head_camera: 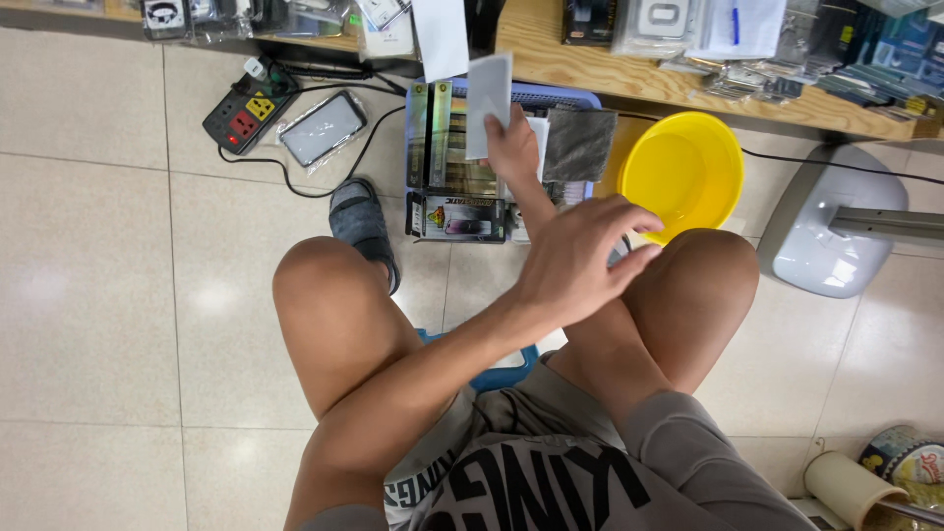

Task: The person sorts various phone screen protectors by picking them up from a pile, removing them from a black sleeve, and then stacking them together on a work surface.

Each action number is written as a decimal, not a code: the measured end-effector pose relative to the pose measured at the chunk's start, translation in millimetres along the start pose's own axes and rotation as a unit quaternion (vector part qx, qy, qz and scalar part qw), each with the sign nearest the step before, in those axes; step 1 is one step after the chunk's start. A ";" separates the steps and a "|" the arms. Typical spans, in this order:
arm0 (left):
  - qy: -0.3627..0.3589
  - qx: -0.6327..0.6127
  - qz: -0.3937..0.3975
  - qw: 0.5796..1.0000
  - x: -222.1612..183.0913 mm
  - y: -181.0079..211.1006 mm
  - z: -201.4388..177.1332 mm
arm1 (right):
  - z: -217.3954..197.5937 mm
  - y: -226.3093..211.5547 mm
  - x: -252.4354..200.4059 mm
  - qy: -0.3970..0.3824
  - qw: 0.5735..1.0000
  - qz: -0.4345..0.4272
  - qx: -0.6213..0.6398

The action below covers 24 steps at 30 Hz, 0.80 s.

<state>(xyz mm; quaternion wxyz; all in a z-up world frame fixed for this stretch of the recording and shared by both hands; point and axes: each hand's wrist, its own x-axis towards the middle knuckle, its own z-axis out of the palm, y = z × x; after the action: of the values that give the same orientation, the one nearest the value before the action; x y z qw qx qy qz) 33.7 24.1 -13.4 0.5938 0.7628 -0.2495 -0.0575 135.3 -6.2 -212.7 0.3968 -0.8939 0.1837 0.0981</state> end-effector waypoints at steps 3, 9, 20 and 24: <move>0.094 0.043 0.008 0.995 11.7 17.4 -19.3 | -44.2 -25.7 -5.6 -0.113 0.958 -0.040 0.261; 0.272 0.153 -0.085 0.946 18.7 11.6 -44.9 | -173.9 -105.6 -88.0 -0.104 0.922 -0.171 0.331; 0.160 -0.302 -0.112 0.933 27.9 8.7 -42.7 | -224.9 -21.5 -143.9 -0.216 0.888 -0.179 0.365; 0.169 -0.302 -0.103 0.933 32.8 -10.0 -41.3 | -221.2 -7.8 -150.4 -0.188 0.918 -0.213 0.276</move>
<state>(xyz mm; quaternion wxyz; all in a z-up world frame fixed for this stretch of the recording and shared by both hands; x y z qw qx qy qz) 81.2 47.3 -4.0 0.8201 0.5678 -0.0370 -0.0611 7.7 -128.6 -11.8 0.6665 -0.7321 -0.0691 0.1226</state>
